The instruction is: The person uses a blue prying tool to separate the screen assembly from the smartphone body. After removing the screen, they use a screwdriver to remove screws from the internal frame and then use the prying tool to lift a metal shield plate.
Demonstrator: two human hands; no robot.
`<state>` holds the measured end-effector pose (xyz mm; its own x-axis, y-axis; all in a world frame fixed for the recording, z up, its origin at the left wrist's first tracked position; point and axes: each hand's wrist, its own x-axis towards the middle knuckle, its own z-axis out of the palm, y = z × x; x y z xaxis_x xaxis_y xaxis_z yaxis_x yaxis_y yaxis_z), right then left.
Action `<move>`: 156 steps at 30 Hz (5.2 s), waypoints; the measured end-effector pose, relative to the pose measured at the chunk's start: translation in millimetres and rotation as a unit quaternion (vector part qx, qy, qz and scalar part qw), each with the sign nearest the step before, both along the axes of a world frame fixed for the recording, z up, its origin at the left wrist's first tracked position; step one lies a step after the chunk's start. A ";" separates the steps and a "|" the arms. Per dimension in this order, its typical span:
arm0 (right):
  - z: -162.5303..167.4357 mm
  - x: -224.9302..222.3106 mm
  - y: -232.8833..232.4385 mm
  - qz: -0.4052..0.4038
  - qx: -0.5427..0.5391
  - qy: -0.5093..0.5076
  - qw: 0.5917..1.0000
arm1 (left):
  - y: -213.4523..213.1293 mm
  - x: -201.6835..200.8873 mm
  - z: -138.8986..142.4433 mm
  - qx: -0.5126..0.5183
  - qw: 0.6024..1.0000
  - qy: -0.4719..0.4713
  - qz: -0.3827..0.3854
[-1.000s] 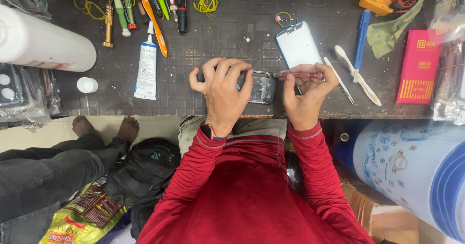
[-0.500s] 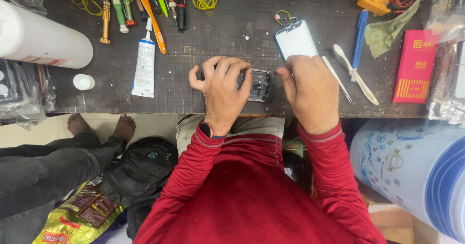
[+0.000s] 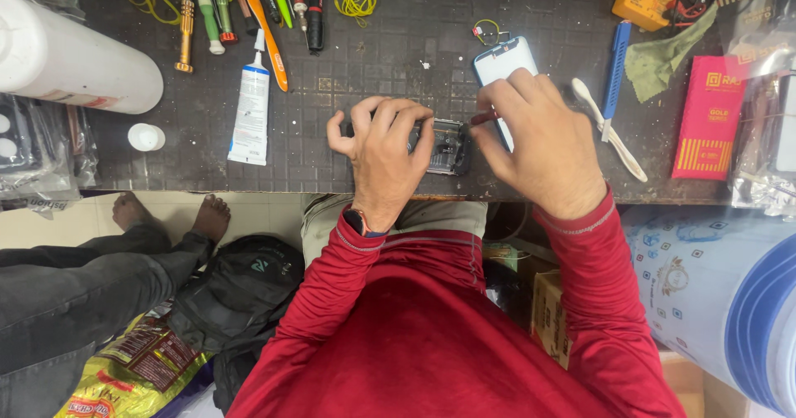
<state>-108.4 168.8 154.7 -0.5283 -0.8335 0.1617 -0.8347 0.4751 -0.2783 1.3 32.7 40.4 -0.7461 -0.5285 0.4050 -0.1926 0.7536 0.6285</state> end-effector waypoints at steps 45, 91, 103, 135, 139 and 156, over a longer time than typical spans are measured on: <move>4.3 -3.6 6.5 -0.002 0.061 -0.010 0.998 | -0.1 0.5 0.7 -0.003 1.000 -0.004 -0.003; -0.9 -4.3 8.0 -0.023 0.061 0.005 0.998 | -1.3 2.3 2.3 -0.009 1.000 -0.013 -0.006; -0.6 -3.5 8.6 -0.014 0.020 -0.015 1.000 | -1.2 2.7 1.6 -0.014 1.000 -0.016 -0.003; -87.0 2.9 107.8 -0.228 -0.544 -0.426 0.686 | 42.8 -37.9 12.8 -0.002 0.990 0.025 -0.136; -99.5 5.2 109.1 -0.245 -0.600 -0.398 0.649 | 45.0 -51.0 12.5 -0.016 0.990 0.039 -0.137; -139.5 50.9 31.4 -0.125 -0.454 -0.229 0.852 | 3.4 2.5 6.2 -0.008 1.000 -0.020 -0.021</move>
